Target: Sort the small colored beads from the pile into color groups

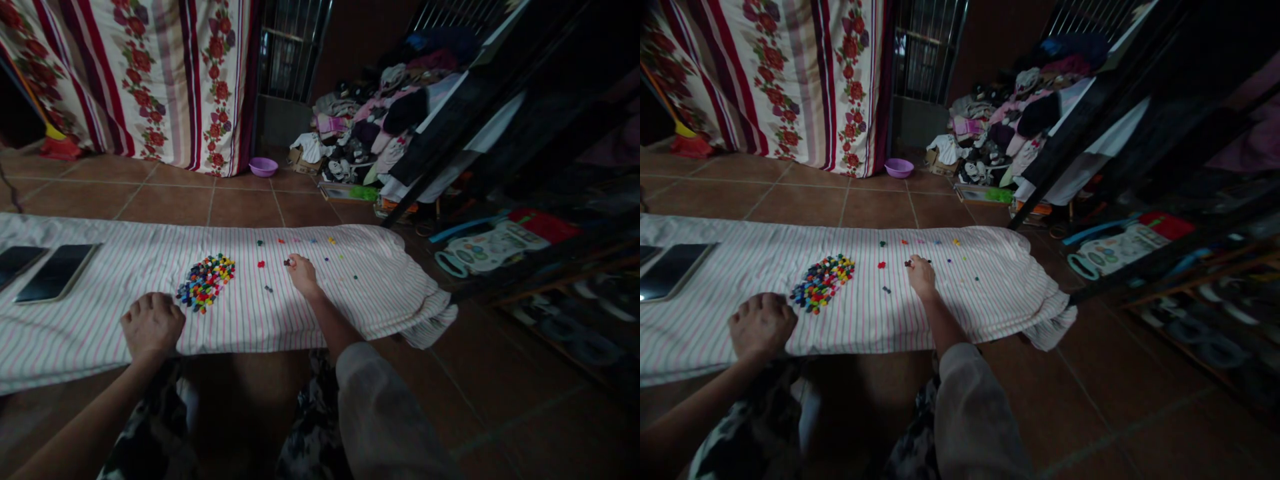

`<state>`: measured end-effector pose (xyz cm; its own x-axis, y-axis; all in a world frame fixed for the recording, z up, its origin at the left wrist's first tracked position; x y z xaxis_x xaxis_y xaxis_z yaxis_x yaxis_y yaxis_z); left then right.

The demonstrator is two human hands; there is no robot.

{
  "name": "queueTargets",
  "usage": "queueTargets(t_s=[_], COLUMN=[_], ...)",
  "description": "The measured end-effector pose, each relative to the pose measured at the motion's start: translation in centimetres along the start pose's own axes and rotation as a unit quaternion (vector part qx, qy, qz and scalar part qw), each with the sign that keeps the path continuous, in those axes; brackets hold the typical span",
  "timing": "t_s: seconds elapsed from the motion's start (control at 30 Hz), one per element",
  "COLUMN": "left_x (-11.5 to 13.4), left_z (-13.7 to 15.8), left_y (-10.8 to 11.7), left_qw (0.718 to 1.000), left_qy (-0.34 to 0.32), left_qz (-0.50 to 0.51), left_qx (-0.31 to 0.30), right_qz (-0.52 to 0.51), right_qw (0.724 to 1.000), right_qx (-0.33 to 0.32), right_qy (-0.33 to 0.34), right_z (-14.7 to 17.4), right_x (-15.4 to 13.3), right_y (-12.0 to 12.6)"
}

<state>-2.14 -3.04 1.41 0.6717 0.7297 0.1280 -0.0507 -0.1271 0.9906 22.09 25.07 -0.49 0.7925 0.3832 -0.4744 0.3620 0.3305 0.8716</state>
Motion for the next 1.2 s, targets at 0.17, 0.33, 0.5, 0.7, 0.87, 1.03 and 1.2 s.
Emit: queueTargets(t_s=[0.17,0.33,0.5,0.7,0.87,1.03,1.2], left_x=[0.0,0.1,0.0,-0.3,-0.4,-0.6,-0.7], left_z=[0.0,0.0,0.0,-0.1,-0.1,-0.2,-0.4], left_y=[0.0,0.2,0.2,-0.2,-0.4,-0.7,-0.9], left_qw=[1.000,1.000,1.000,1.000,1.000,1.000,1.000], left_qy=[0.006,0.010,0.003,0.003,0.005,0.011,0.007], left_qz=[-0.007,-0.001,0.001,0.009,0.001,-0.001,0.012], left_qx=[0.005,-0.005,-0.001,-0.003,0.007,0.015,0.013], right_qz=[0.019,0.014,-0.022,-0.041,-0.052,-0.092,-0.097], right_qw=[1.000,1.000,1.000,0.996,0.979,0.941,0.927], right_qx=[0.000,0.008,0.004,0.041,0.010,-0.021,-0.037], right_qy=[-0.005,0.002,0.021,0.066,0.197,0.325,0.362], right_z=[-0.5,-0.4,0.5,3.6,7.7,11.1,11.3], right_x=[0.0,0.0,-0.2,-1.1,-4.8,-8.7,-11.3], right_y=[-0.3,-0.3,-0.2,0.0,-3.0,-6.7,-8.3])
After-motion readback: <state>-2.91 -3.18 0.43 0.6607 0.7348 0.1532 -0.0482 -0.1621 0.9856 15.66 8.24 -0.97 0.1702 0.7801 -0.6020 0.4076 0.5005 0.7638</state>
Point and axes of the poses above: each hand's wrist, its own z-axis away from the middle knuckle, its own y-axis out of the back of the hand, x = y × z, the point moved 6 cm from there along -z, towards the middle knuckle, and after that the axes turned 15 degrees about -x, right-handed, at the moved point
